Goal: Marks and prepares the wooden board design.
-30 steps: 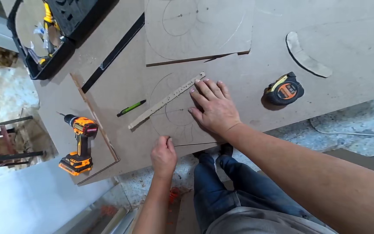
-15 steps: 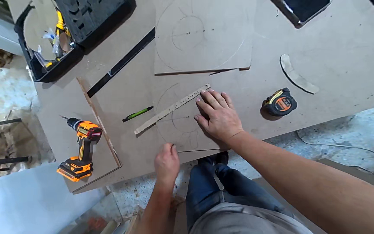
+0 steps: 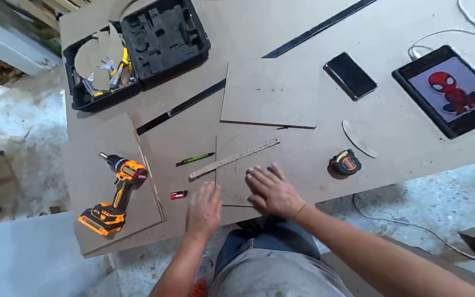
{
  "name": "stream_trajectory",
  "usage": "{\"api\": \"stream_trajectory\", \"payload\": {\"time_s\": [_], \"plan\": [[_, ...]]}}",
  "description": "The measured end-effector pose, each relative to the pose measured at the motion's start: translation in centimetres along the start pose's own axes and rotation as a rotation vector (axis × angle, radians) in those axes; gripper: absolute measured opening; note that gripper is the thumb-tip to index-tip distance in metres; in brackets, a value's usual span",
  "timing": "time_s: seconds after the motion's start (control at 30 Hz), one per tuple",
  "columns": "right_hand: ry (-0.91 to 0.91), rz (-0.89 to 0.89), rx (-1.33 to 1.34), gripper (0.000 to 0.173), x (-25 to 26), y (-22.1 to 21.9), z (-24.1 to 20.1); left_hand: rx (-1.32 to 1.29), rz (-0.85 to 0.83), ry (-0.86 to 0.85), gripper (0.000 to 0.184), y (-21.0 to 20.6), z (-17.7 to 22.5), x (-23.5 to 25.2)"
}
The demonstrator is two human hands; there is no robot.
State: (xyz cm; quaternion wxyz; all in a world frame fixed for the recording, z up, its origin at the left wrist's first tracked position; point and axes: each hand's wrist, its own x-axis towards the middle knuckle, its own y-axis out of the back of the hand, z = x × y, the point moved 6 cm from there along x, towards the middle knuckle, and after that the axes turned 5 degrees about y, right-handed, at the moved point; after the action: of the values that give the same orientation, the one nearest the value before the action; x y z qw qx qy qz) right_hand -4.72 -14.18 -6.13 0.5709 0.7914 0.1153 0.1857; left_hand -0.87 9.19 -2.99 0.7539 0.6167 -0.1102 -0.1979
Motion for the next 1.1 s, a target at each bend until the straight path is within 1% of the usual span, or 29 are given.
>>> {"api": "stream_trajectory", "payload": {"time_s": [0.03,0.07,0.1,0.13,0.17,0.2,0.23,0.27,0.33,0.4,0.43,0.47,0.53,0.6,0.67,0.73,0.8,0.83,0.87,0.93,1.0,1.03,1.1], "plan": [[0.020,-0.098,0.048,0.071,-0.4,-0.8,-2.6,-0.033,-0.011,-0.074,0.041,-1.1,1.2,-0.3],[0.081,-0.226,0.145,0.071,-1.0,-1.4,-5.5,-0.062,-0.023,-0.094,0.041,-1.9,1.9,-0.4],[0.196,-0.358,0.274,0.064,-1.6,-1.8,-8.4,-0.075,-0.038,-0.089,0.042,-2.3,2.1,-0.4],[0.332,-0.445,0.402,0.054,-2.2,-2.0,-10.8,-0.079,-0.063,-0.071,0.044,-2.2,2.2,-0.4],[0.409,-0.477,0.507,0.049,-2.3,-1.9,-12.0,-0.076,-0.099,-0.054,0.044,-1.8,2.2,-0.2],[0.393,-0.476,0.564,0.051,-2.0,-1.2,-12.1,-0.089,-0.119,-0.041,0.042,-1.2,1.9,0.2],[0.297,-0.444,0.594,0.052,-1.3,0.3,-11.1,-0.106,-0.101,-0.026,0.038,-0.4,1.5,1.0],[0.167,-0.368,0.602,0.049,-0.6,2.1,-9.3,-0.115,-0.065,0.005,0.035,0.5,0.8,2.1],[-0.065,-0.139,0.561,0.040,-0.3,5.6,-5.0,-0.102,-0.051,0.134,0.037,2.1,-1.0,5.1],[-0.203,0.034,0.476,0.034,-1.3,8.0,-0.9,-0.071,-0.118,0.271,0.045,3.2,-2.9,8.1],[-0.260,0.086,0.426,0.032,-2.2,9.0,1.0,-0.055,-0.157,0.293,0.046,3.2,-3.8,9.2],[-0.327,0.127,0.370,0.030,-3.4,10.1,3.1,-0.046,-0.185,0.275,0.041,2.9,-4.4,10.0],[-0.521,0.182,0.241,0.027,-6.1,12.2,7.7,-0.055,-0.201,0.218,0.032,2.7,-5.2,10.8],[-0.765,0.223,0.139,0.028,-9.2,14.0,11.9,-0.159,-0.150,0.241,0.029,3.6,-6.1,10.2],[-0.974,0.208,0.081,0.032,-12.0,14.9,16.0,-0.247,-0.047,0.362,0.029,4.8,-7.9,9.3],[-1.103,0.103,0.076,0.043,-13.6,15.0,20.2,-0.261,0.022,0.475,0.033,5.5,-9.6,8.7],[-1.102,-0.008,0.074,0.055,-13.1,14.5,23.5,-0.225,0.059,0.516,0.040,6.1,-9.9,8.6],[-1.065,-0.061,0.074,0.055,-12.2,14.2,24.6,-0.203,0.070,0.513,0.046,6.5,-9.5,8.4],[-1.018,-0.123,0.075,0.051,-10.8,13.9,25.1,-0.177,0.080,0.510,0.048,6.9,-8.9,7.9],[-0.925,-0.236,0.022,0.038,-8.3,13.5,25.5,-0.134,0.090,0.477,0.046,6.5,-7.6,6.7],[-0.845,-0.313,-0.094,0.036,-7.2,13.1,25.6,-0.139,0.068,0.426,0.041,5.3,-5.8,5.2],[-0.820,-0.321,-0.131,0.036,-6.9,13.2,25.6,-0.171,0.051,0.410,0.038,4.8,-4.7,4.4],[-0.743,-0.241,-0.138,0.035,-6.0,14.9,24.1,-0.262,0.025,0.389,0.034,3.9,-2.5,2.7]]}}
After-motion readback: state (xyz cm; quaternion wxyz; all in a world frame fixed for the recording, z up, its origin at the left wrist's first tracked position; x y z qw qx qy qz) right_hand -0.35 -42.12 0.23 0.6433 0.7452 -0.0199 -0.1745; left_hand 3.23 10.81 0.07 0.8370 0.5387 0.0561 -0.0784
